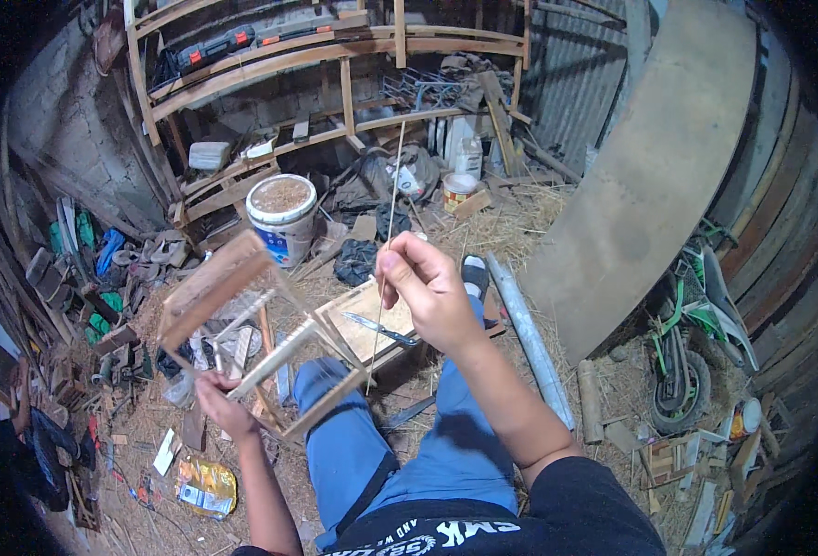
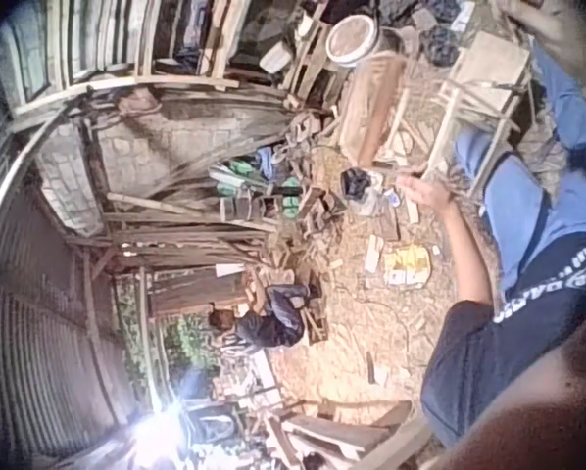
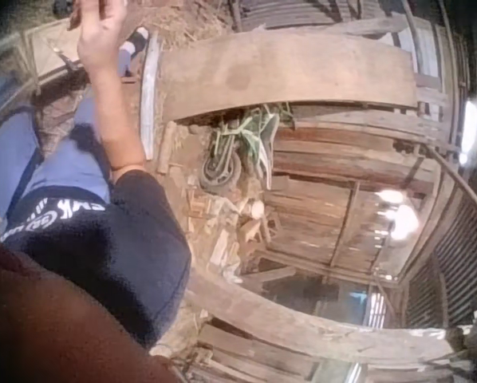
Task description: The person constructs a birdcage by using a knife to shave down thin wooden rods on a wooden block and then inserting the rods into the pre-made wooden frame of the cage.
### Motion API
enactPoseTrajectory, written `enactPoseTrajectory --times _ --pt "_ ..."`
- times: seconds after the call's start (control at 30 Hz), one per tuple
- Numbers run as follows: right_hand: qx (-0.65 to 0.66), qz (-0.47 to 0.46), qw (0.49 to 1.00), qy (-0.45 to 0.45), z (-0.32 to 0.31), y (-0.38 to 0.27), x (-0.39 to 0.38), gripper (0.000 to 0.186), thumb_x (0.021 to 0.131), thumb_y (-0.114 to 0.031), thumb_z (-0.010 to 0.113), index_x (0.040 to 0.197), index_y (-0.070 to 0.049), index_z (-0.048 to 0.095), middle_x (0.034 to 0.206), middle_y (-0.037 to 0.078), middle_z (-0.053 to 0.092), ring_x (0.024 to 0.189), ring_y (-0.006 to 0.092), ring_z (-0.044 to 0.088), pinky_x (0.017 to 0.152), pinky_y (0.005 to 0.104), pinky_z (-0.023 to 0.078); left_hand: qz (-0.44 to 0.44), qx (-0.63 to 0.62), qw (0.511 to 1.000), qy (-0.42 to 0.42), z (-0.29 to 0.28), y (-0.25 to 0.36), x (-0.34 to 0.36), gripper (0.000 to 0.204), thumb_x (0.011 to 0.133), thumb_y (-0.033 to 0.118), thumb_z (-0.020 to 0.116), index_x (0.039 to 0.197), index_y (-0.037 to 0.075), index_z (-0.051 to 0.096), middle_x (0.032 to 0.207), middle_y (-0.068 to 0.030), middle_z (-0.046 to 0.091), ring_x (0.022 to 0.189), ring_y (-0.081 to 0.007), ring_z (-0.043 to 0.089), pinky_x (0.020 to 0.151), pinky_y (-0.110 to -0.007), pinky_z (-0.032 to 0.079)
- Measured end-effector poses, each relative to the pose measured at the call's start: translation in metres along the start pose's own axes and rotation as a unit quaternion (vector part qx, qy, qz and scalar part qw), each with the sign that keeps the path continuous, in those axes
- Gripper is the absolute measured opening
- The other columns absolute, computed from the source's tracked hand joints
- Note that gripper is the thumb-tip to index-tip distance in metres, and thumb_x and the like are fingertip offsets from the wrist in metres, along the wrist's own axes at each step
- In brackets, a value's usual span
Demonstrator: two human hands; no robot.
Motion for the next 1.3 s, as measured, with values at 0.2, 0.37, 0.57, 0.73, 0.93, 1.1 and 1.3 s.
enactPoseTrajectory --times 0.2,0.37,0.57,0.73,0.93,1.1,1.3 --pt "0.008 0.032 0.999 -0.036 0.020 0.020 0.005 0.023 0.108 -0.020 0.053 0.093 -0.003 0.058 0.082 0.000 0.057 0.070 0.0078 0.057 0.065 0.0242 0.049 0.063 -0.026 0.993 0.095 -0.027 0.014 0.054 0.026 0.110 0.025 0.031 0.105 0.005 0.046 0.089 -0.0047 0.047 0.082 -0.0154 0.050 0.086 -0.033 0.043" --pt "0.028 0.083 0.995 -0.049 0.030 0.063 0.012 0.023 0.109 -0.021 0.051 0.097 -0.003 0.058 0.085 0.004 0.059 0.073 0.0113 0.058 0.068 0.0262 0.049 0.074 0.082 0.992 0.061 -0.029 -0.046 0.105 0.029 0.111 0.025 0.035 0.102 0.001 0.047 0.091 -0.0102 0.050 0.088 -0.0207 0.049 0.087 -0.037 0.042" --pt "0.034 0.145 0.987 -0.066 0.042 0.112 0.017 0.027 0.110 -0.025 0.049 0.098 -0.003 0.059 0.087 0.003 0.060 0.076 0.0107 0.058 0.071 0.0261 0.049 0.136 0.315 0.939 0.004 -0.063 -0.152 0.110 0.032 0.111 0.026 0.040 0.107 -0.004 0.051 0.097 -0.0177 0.049 0.093 -0.0302 0.049 0.086 -0.043 0.041" --pt "-0.008 0.209 0.975 -0.073 0.051 0.153 0.018 0.025 0.109 -0.023 0.051 0.099 -0.004 0.061 0.086 0.001 0.060 0.075 0.0083 0.058 0.069 0.0237 0.050 0.128 0.403 0.904 -0.064 -0.080 -0.218 0.083 0.016 0.104 0.015 0.052 0.103 -0.001 0.058 0.095 -0.0191 0.050 0.092 -0.0354 0.049 0.080 -0.047 0.038" --pt "-0.045 0.271 0.955 -0.114 0.056 0.206 0.007 0.023 0.109 -0.019 0.051 0.102 -0.002 0.064 0.081 -0.002 0.057 0.073 0.0062 0.053 0.068 0.0224 0.047 0.090 0.397 0.907 -0.106 -0.079 -0.256 0.045 0.012 0.100 0.013 0.056 0.097 0.002 0.057 0.092 -0.0171 0.052 0.092 -0.0346 0.048 0.082 -0.046 0.038" --pt "-0.054 0.301 0.946 -0.111 0.072 0.238 0.004 0.024 0.109 -0.019 0.050 0.106 -0.001 0.065 0.082 -0.001 0.058 0.073 0.0072 0.054 0.069 0.0234 0.048 0.035 0.383 0.897 -0.218 -0.062 -0.257 0.021 0.015 0.100 0.018 0.059 0.099 0.004 0.059 0.095 -0.0155 0.053 0.096 -0.0343 0.049 0.086 -0.045 0.036" --pt "-0.050 0.282 0.956 -0.068 0.077 0.239 0.010 0.017 0.107 -0.015 0.054 0.109 -0.001 0.063 0.084 0.001 0.060 0.074 0.0079 0.056 0.069 0.0237 0.049 0.020 0.331 0.898 -0.289 -0.060 -0.266 -0.001 0.019 0.101 0.021 0.056 0.106 0.004 0.064 0.099 -0.0170 0.055 0.102 -0.0355 0.051 0.090 -0.045 0.039"
Point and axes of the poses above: each hand's wrist, its own x-axis towards the middle knuckle, its own z-axis out of the palm, y = z × x, the point moved 9 cm from there along x, towards the middle knuckle
